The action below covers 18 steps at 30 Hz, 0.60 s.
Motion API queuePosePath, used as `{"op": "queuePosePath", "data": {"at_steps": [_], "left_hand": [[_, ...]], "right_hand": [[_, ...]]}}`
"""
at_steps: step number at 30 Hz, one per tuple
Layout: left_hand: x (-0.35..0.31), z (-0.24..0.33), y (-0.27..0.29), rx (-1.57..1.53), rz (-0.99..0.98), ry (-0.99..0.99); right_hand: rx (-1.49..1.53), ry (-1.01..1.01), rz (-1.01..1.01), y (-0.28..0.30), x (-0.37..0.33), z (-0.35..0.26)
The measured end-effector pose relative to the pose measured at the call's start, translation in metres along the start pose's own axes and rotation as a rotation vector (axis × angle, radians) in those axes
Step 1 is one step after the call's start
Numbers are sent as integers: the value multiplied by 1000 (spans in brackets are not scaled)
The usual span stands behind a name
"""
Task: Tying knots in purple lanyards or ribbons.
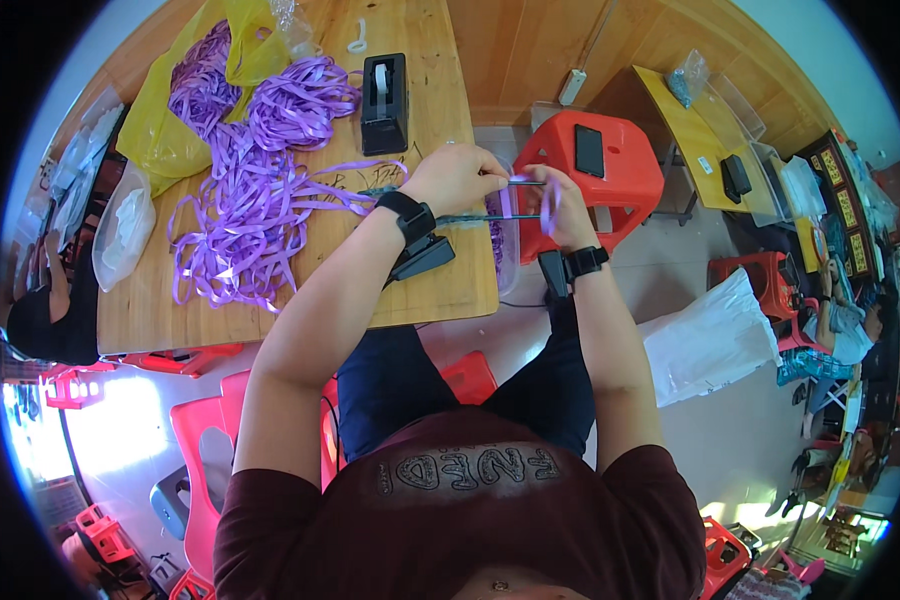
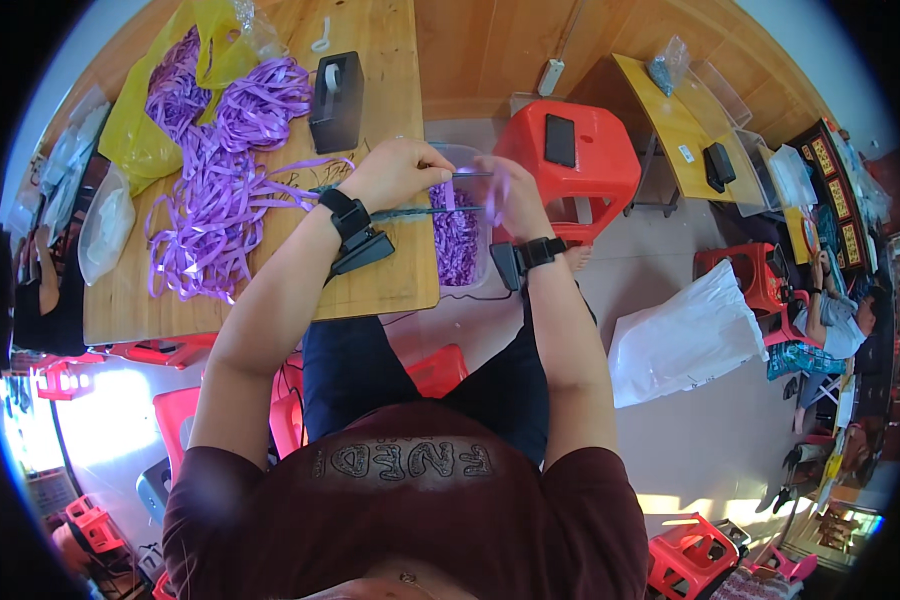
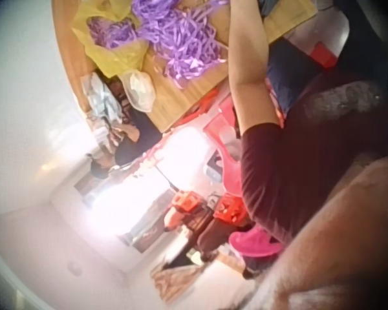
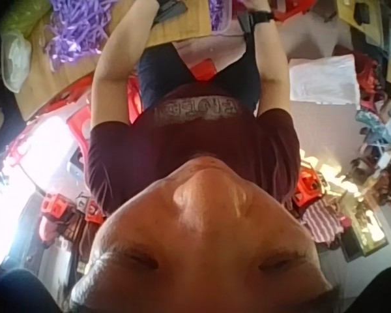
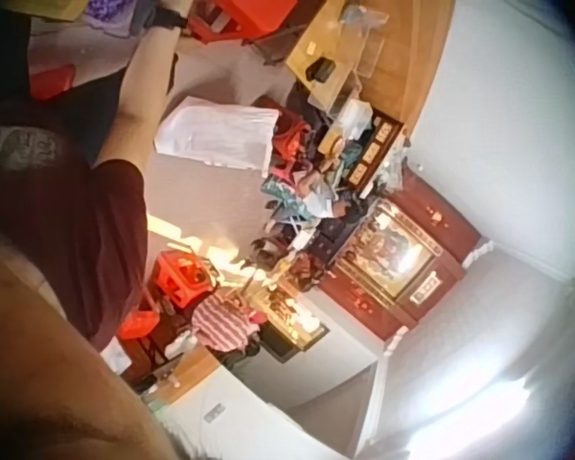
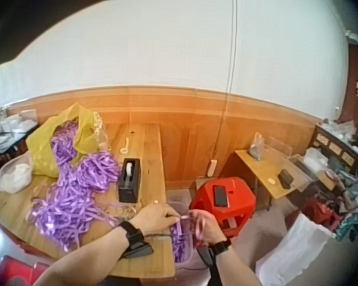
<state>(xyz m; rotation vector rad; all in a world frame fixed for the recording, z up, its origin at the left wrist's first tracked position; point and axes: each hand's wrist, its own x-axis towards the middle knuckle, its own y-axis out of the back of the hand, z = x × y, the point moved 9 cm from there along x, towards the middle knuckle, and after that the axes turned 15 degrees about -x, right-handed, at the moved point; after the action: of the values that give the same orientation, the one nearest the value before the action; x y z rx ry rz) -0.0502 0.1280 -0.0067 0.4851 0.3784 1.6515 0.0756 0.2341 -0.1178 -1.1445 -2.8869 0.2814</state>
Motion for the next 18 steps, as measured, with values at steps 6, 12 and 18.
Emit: {"op": "queuePosePath", "data": {"at_steps": [6,12,18], "left_hand": [[3,-5,0,11,-2,29],[1,-6,1,-35,11,7],[1,1,-1,-12,-10,22]], "right_hand": [[380,-131,68,23,-3,9],[-351,-278,81,16,0,45],[-540,-201,104,16,-12,59]]}}
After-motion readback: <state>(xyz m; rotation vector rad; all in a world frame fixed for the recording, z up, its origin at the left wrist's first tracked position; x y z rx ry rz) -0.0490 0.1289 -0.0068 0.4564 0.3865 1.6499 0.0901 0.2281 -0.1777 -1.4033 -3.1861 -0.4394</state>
